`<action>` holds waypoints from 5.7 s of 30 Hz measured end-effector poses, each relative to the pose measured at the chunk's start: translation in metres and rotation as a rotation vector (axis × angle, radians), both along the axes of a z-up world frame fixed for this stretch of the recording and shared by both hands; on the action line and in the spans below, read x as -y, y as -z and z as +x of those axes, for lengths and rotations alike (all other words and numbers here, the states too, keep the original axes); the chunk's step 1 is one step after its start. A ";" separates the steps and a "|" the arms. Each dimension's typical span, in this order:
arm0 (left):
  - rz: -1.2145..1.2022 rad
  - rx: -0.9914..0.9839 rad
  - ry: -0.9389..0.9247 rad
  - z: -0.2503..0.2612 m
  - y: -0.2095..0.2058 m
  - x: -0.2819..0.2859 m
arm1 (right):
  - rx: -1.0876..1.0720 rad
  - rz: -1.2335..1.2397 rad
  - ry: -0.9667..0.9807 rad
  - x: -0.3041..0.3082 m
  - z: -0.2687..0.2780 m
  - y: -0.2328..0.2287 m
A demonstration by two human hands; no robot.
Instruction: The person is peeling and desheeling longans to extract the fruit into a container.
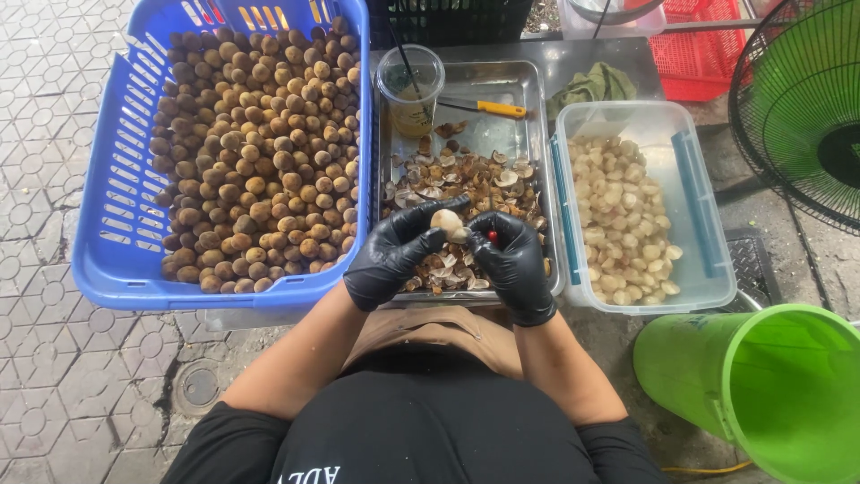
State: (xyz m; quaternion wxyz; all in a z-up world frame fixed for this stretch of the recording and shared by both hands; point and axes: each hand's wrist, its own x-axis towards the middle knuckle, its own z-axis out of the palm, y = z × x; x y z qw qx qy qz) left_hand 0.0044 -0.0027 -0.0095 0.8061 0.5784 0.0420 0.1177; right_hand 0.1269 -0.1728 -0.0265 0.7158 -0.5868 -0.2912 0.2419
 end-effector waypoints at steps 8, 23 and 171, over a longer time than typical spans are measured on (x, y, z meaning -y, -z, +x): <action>-0.668 0.037 0.069 0.005 0.048 -0.021 | -0.102 -0.001 0.039 0.015 0.038 0.031; -0.061 0.103 -0.221 0.010 0.036 0.002 | 0.392 -0.094 0.141 -0.007 -0.010 -0.047; 1.434 -0.147 0.275 0.299 -0.027 0.036 | 0.407 -0.121 0.373 0.158 0.214 0.006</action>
